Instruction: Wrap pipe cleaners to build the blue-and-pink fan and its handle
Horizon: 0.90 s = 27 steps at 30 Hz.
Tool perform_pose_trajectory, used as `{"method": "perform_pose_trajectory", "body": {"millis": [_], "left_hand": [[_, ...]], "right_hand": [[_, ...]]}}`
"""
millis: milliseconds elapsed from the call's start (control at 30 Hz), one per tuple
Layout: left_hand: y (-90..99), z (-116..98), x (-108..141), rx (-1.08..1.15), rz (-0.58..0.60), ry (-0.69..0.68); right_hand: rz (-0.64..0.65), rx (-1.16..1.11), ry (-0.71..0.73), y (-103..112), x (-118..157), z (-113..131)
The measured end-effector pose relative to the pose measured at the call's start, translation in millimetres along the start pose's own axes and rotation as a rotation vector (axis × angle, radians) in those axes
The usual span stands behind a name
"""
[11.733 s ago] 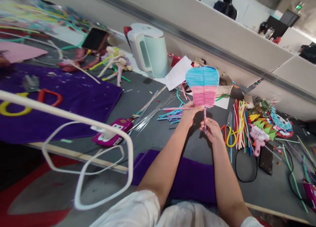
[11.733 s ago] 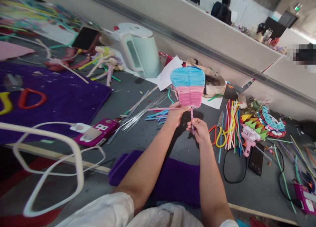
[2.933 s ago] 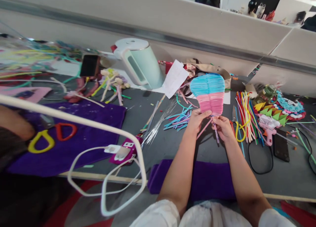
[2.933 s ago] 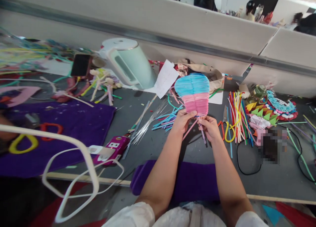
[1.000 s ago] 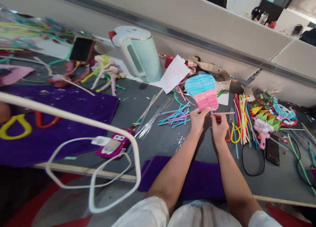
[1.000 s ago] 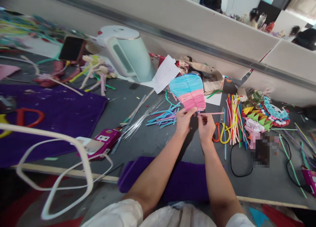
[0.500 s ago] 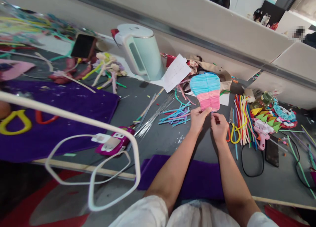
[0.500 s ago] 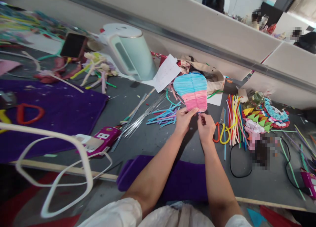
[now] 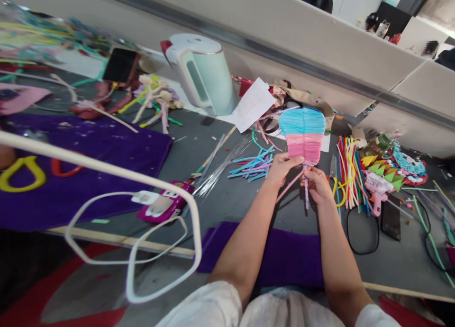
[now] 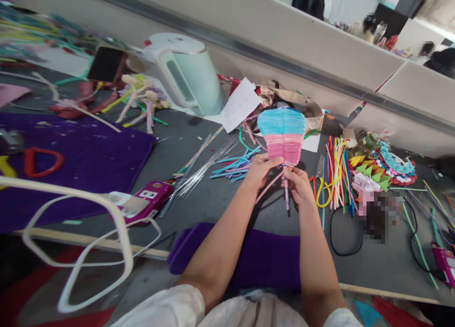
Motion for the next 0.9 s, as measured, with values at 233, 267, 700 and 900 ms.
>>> {"method": "perform_pose_trajectory", "body": {"millis": [233, 267, 700, 900], "left_hand": [[2.8, 1, -1, -0.018, -0.054, 0.006], [3.1, 1, 0, -0.013, -0.065, 0.009], [1.2, 1, 1, -0.020, -0.203, -0.109], [-1.4, -1, 6, -0.045, -0.263, -0.151]], "right_hand": [[-0.007, 0.030, 0.038, -2, 0, 0], [-0.005, 0.053, 0.062, -3, 1, 2], [-0.284, 0.885, 0.615, -12, 18, 26], [-0.378, 0.913, 0.631, -7, 21, 29]]}}
Point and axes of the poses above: each hand's wrist, its own x-axis away from the middle knuckle, its own y-axis out of the back of the hand, z = x × y, the point moved 6 cm from there along -x, towards the middle knuckle, and after that the axes turned 1 degree about -z, right-handed, at the moved point
